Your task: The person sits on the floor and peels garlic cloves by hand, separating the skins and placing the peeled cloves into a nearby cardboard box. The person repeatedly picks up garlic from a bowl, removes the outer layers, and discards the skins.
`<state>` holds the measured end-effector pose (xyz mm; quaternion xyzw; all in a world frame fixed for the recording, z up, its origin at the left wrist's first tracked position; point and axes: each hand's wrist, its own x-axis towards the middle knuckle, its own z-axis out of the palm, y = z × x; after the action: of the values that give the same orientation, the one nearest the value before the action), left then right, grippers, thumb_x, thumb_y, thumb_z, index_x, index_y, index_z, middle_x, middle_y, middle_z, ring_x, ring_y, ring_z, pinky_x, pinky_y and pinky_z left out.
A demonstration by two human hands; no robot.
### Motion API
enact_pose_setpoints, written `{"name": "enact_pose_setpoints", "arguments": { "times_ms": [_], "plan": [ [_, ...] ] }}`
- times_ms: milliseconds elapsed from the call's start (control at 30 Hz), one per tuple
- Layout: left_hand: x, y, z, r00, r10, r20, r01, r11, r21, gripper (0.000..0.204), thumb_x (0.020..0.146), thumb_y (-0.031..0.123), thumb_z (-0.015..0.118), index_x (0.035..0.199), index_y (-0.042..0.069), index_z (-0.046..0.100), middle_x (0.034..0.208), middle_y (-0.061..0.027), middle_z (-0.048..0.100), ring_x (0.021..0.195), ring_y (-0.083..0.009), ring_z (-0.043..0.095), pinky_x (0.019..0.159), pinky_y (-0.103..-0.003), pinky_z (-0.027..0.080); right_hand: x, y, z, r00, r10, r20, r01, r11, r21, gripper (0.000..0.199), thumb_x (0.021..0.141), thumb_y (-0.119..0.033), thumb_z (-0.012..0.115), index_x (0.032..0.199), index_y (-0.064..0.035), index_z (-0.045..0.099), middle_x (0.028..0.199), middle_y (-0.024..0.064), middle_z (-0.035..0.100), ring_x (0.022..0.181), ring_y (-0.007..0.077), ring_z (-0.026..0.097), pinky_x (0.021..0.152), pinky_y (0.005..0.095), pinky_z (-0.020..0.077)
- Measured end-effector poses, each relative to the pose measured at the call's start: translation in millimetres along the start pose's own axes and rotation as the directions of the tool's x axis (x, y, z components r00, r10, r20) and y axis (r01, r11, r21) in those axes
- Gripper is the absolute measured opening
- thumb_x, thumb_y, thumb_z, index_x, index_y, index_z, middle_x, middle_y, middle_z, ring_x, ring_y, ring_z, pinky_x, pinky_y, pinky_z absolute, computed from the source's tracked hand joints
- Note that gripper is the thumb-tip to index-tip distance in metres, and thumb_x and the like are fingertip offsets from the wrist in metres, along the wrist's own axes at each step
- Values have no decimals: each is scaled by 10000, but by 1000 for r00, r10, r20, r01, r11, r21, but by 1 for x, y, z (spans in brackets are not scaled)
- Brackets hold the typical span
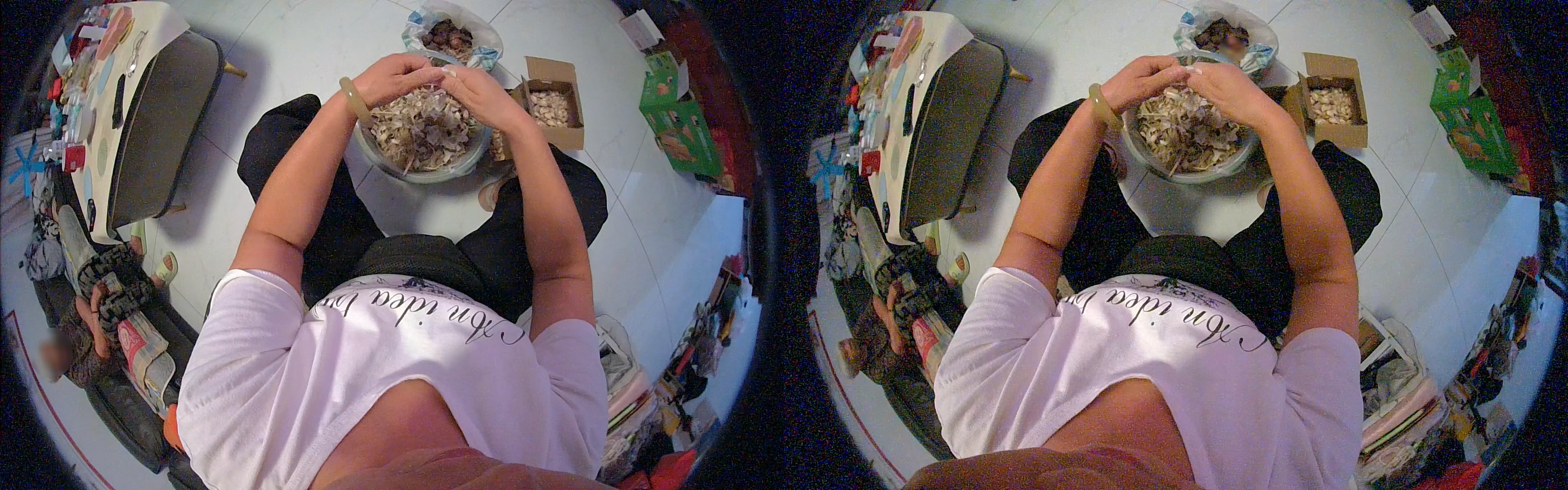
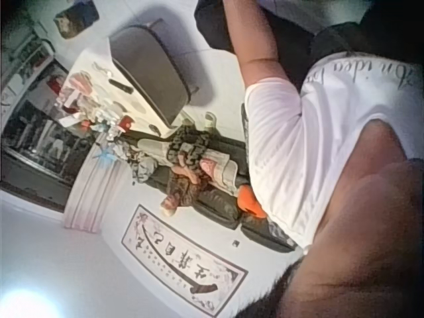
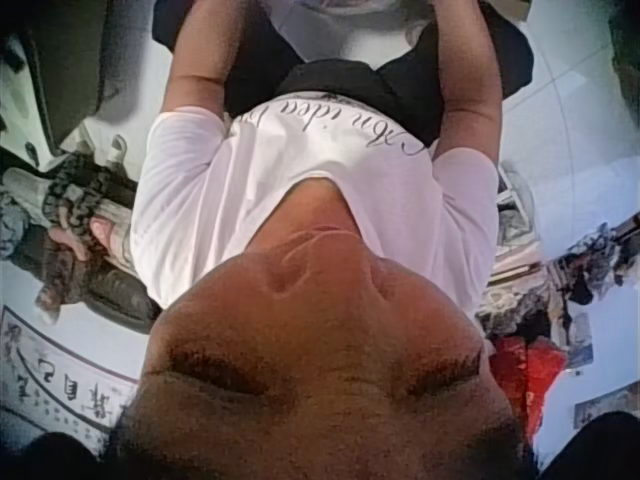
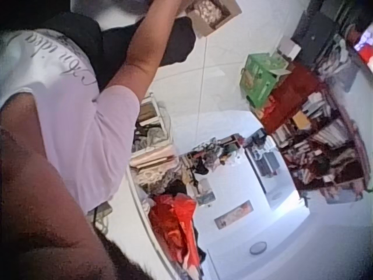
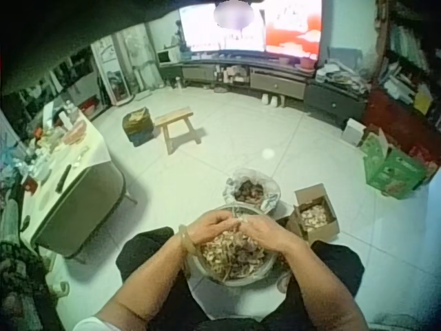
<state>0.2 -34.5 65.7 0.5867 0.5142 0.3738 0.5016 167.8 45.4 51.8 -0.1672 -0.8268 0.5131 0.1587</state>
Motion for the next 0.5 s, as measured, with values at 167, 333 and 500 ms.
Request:
{"name": "enact_pose_setpoints", "arguments": {
  "times_ms": [167, 333, 500],
  "plan": [
    [-4, 1, -9, 941, -276, 196, 305, 942, -138, 307, 807, 358, 479, 775, 67, 572, 664, 53, 493, 598, -33, 402, 533, -175, 342, -3, -8, 1, 994, -15, 111, 18, 999, -27, 326, 841, -312, 395, 849, -11, 521, 778, 135, 562, 754, 212, 524, 691, 315, 402],
    [-10, 4, -9, 935, -192, 297, 254, 949, -188, 306, 808, 353, 478, 808, 67, 586, 650, 56, 485, 571, -26, 391, 505, -168, 326, -9, -41, -4, 968, 38, 247, -66, 992, 106, 367, 843, -365, 392, 843, -26, 533, 704, 77, 547, 646, 159, 517, 593, 298, 425],
    [-8, -6, -6, 906, -143, 399, 242, 947, -211, 287, 828, 313, 462, 807, 60, 594, 644, 56, 485, 543, -23, 383, 474, -156, 306, -14, -37, -7, 889, 231, 396, -313, 936, 158, 354, 841, -386, 404, 810, -56, 528, 557, -31, 410, 456, 57, 384, 394, 209, 311]
  ]
}}
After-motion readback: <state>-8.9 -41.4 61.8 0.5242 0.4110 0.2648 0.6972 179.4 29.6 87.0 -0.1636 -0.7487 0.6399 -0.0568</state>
